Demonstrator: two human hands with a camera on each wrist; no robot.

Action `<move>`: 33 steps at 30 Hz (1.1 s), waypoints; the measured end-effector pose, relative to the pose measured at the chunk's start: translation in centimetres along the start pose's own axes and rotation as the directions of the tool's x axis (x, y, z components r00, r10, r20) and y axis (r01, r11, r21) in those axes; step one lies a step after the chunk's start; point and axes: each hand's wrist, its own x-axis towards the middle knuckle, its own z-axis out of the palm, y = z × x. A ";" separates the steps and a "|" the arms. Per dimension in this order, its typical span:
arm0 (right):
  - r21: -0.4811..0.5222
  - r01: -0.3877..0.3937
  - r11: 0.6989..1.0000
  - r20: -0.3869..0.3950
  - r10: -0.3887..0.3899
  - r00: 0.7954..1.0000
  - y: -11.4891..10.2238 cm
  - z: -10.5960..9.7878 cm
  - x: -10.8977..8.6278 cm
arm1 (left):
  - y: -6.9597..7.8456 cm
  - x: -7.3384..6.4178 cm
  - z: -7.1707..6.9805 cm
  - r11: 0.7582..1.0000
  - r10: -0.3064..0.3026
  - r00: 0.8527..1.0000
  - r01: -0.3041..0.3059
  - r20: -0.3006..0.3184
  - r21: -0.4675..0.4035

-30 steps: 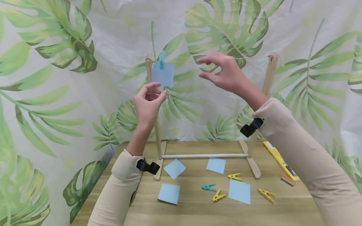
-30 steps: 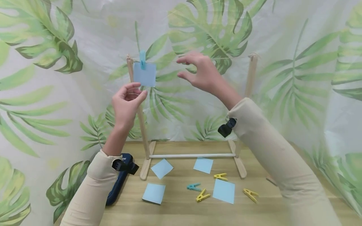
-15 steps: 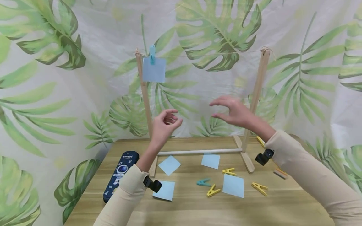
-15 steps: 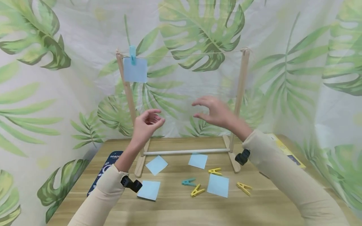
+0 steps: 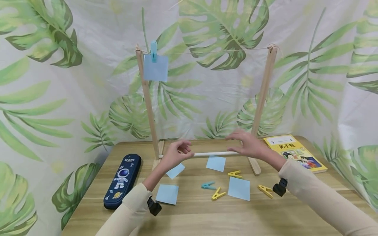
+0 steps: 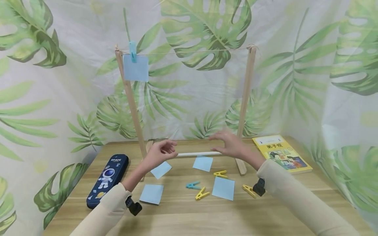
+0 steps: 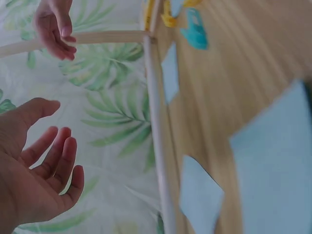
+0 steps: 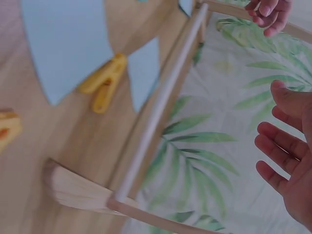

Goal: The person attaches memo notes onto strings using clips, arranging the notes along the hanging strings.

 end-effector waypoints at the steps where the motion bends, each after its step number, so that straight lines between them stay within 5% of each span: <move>1: 0.011 -0.001 1.000 0.006 0.001 1.000 0.2 0.5 -0.4 | -0.5 -0.3 -0.2 1.000 -0.009 1.000 0.009 0.023 0.014; 11: 0.137 -0.013 0.991 0.096 0.000 0.995 -0.2 5.0 -2.4 | -5.5 -3.6 -3.5 0.983 -0.013 0.984 -0.019 0.175 0.181; 19: 0.178 0.004 0.984 0.159 -0.033 0.987 -1.4 7.4 -2.7 | -8.5 -6.2 -5.4 0.966 -0.028 0.946 -0.058 0.324 0.253; 25: 0.193 0.009 0.981 0.232 -0.055 0.971 -2.1 8.2 -2.5 | -9.3 -7.0 -5.7 0.955 -0.028 0.924 -0.089 0.382 0.284; 33: 0.164 0.026 0.986 0.332 -0.080 0.940 -3.1 9.1 -2.3 | -8.3 -6.8 -4.9 0.932 -0.028 0.892 -0.139 0.451 0.334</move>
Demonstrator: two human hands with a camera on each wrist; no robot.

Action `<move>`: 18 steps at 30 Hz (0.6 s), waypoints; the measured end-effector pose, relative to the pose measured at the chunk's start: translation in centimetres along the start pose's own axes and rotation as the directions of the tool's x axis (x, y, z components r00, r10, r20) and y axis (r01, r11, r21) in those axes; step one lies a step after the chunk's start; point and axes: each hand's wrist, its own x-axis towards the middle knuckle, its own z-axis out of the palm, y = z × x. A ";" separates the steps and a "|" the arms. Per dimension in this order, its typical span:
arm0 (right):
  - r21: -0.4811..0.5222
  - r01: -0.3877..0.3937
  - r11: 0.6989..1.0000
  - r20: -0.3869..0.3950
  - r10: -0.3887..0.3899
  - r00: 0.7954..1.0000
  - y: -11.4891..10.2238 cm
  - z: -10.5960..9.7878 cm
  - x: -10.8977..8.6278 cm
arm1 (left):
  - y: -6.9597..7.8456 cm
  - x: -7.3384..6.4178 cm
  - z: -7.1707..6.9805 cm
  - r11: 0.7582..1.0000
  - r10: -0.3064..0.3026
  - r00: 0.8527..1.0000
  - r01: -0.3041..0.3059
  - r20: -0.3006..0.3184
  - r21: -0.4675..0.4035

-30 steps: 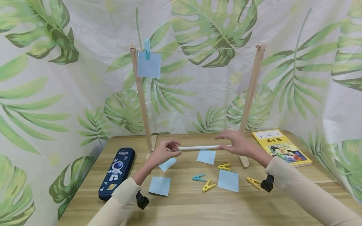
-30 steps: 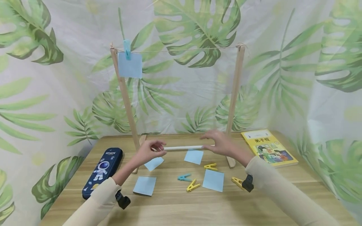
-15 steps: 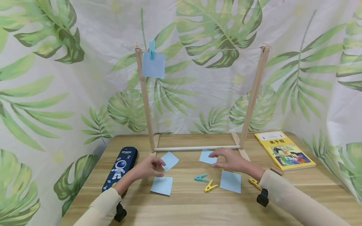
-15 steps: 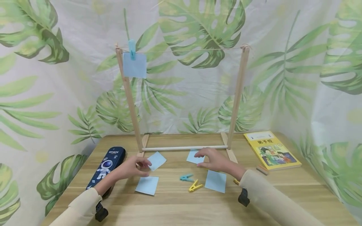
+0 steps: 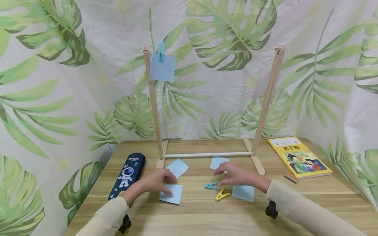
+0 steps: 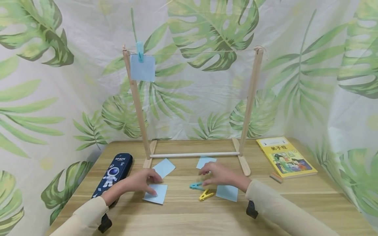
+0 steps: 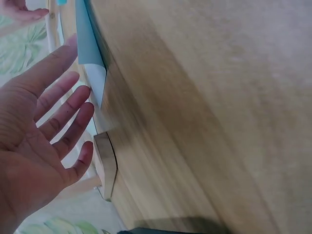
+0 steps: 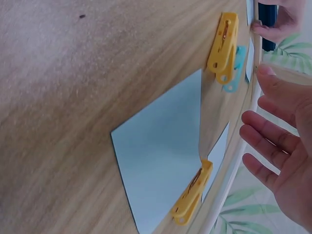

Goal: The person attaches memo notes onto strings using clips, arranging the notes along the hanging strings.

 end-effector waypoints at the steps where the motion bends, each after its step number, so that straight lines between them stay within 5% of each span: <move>1: -0.003 0.002 1.000 0.011 -0.002 1.000 -0.1 0.1 0.1 | 0.2 0.1 0.0 1.000 0.002 1.000 -0.002 0.012 0.008; 9: -0.010 -0.001 1.000 0.073 0.002 0.997 -0.4 0.4 0.7 | 1.2 1.3 0.1 0.994 -0.018 0.997 0.009 0.079 0.109; 18: 0.001 -0.031 1.000 0.124 0.031 0.992 -0.5 1.2 1.1 | 1.7 2.0 -0.1 0.995 -0.072 0.988 0.061 0.140 0.082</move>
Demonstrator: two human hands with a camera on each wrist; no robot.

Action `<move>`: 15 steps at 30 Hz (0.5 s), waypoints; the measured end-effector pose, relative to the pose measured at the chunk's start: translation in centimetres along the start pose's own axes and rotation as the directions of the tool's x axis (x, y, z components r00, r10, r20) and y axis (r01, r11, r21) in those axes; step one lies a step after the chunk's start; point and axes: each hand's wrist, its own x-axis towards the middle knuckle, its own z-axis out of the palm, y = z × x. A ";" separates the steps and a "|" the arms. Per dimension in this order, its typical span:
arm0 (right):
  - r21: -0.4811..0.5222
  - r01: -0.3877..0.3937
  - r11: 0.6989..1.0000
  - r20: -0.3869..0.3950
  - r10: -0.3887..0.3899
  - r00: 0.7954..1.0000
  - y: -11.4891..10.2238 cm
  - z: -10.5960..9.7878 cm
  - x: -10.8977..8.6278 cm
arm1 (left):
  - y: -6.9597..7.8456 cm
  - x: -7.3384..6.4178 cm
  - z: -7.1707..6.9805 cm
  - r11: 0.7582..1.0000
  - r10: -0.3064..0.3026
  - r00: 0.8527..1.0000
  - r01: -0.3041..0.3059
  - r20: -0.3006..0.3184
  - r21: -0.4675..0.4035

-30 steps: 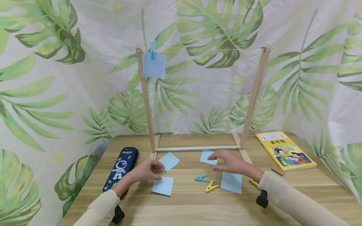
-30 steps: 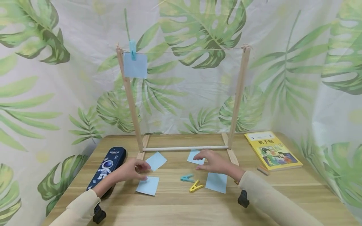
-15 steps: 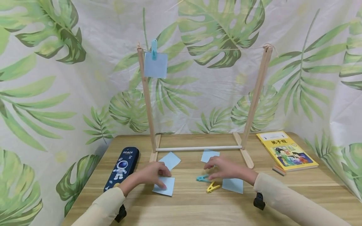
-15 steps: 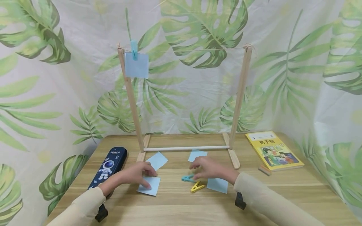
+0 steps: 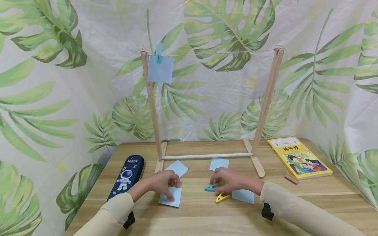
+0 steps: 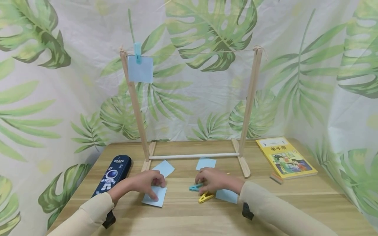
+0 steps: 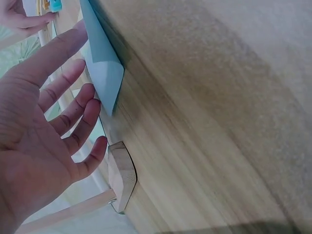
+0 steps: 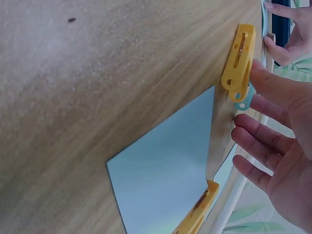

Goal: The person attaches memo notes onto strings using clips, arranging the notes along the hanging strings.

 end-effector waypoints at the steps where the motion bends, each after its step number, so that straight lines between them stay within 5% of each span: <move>1: -0.004 -0.006 1.000 0.003 0.006 1.000 0.0 0.1 0.1 | 0.0 0.0 0.0 1.000 0.002 1.000 -0.002 0.004 -0.007; 15: -0.049 -0.012 0.999 0.003 0.012 1.000 0.4 0.5 0.5 | -0.2 0.6 -0.1 0.999 0.023 0.999 -0.021 0.029 -0.041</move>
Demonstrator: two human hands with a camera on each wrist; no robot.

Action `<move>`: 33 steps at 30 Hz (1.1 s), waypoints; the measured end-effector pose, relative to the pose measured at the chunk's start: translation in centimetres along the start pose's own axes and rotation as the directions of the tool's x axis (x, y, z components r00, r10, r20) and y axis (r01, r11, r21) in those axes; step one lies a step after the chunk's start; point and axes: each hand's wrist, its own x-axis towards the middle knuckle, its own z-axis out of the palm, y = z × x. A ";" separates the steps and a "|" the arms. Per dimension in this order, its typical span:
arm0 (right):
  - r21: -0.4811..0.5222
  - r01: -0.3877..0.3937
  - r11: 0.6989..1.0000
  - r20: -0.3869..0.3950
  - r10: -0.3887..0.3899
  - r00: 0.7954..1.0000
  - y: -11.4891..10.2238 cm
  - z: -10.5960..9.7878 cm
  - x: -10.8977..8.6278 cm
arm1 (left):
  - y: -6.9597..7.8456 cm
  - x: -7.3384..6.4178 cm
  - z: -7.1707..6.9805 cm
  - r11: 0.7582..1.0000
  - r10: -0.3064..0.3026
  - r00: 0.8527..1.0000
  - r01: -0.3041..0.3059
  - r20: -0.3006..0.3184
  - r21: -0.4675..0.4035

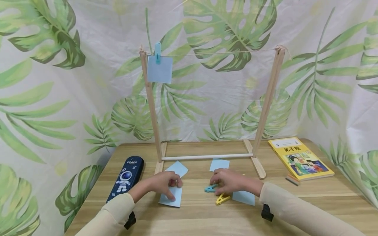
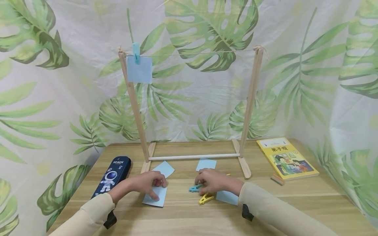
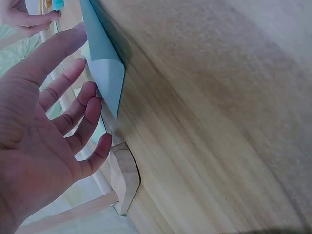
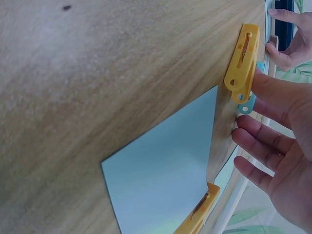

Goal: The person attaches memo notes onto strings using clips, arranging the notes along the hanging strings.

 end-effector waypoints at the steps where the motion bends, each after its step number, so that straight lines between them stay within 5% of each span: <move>1: -0.003 -0.001 1.000 0.003 0.001 1.000 0.0 0.0 0.0 | 0.0 0.0 -0.1 1.000 0.002 1.000 -0.002 0.005 -0.005; 15: -0.005 0.028 1.000 -0.012 -0.028 1.000 -0.1 0.0 0.2 | 0.8 -0.1 0.0 0.993 -0.009 0.999 0.015 0.054 -0.115; 25: 0.011 -0.001 1.000 0.001 0.001 1.000 -0.4 -0.3 0.2 | 1.1 -0.3 0.1 0.997 0.001 0.999 0.003 0.043 -0.083; 33: 0.033 -0.018 0.999 0.000 0.018 1.000 -0.4 -0.5 0.2 | 0.6 -0.4 -1.0 0.993 0.095 0.995 -0.094 0.011 -0.072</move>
